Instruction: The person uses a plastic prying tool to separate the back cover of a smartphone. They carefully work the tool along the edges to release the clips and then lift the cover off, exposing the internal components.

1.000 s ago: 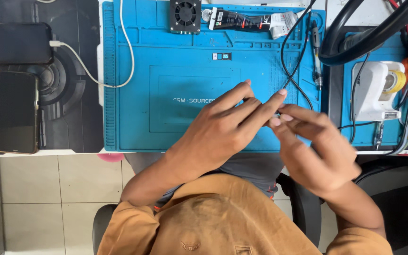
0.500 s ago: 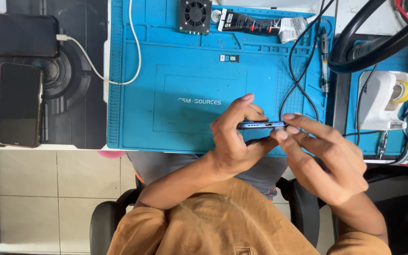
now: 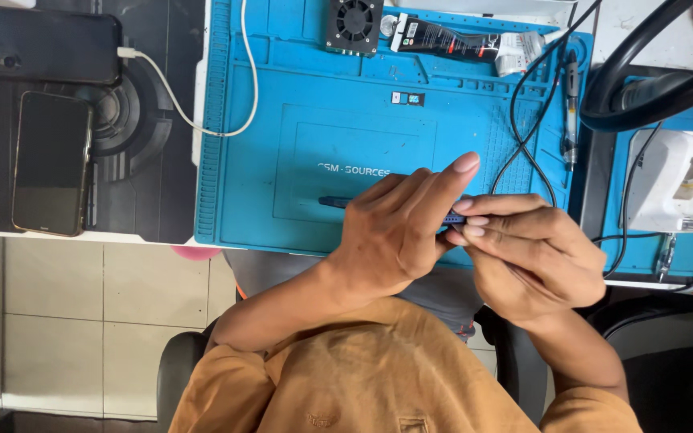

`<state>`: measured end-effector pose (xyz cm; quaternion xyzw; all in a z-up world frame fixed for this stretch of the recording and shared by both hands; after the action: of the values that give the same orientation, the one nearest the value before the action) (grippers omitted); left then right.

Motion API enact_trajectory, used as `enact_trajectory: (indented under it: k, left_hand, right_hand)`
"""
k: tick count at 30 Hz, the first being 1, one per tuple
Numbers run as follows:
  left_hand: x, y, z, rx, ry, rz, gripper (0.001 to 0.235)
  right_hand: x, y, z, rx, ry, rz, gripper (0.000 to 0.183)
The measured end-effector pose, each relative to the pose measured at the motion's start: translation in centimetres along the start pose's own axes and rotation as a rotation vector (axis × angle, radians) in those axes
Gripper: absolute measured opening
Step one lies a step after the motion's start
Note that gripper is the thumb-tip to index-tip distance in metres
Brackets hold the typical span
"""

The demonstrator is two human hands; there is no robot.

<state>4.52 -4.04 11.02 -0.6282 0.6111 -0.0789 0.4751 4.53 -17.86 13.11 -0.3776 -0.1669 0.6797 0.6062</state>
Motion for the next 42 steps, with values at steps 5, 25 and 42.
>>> enact_trajectory:
  k: [5,25,42]
  left_hand:
    - [0.5,0.1,0.3,-0.006,-0.073,0.052,0.072]
    - [5.8,0.7,-0.5,0.065,-0.031,0.169,0.072]
    - [6.1,1.3,0.6,-0.021,-0.136,0.391,0.019]
  right_hand:
    - [0.4,1.2,-0.4,-0.049,0.037,-0.03,0.019]
    - [-2.3,1.8,0.6,0.133,0.402,-0.097,0.022]
    - [-5.9,10.7,-7.3,0.709,-0.093,-0.399,0.01]
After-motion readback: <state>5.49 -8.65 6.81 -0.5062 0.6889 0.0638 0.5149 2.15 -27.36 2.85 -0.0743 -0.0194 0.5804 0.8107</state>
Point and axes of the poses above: each hand's wrist, its own y-axis away from the middle knuckle, its own x-axis out of the palm, z = x × y, the point moved 7 cm from there along -y, towards the middle knuckle, and after that the axes turned 2 degrees about -x, right-handed, at the moved point
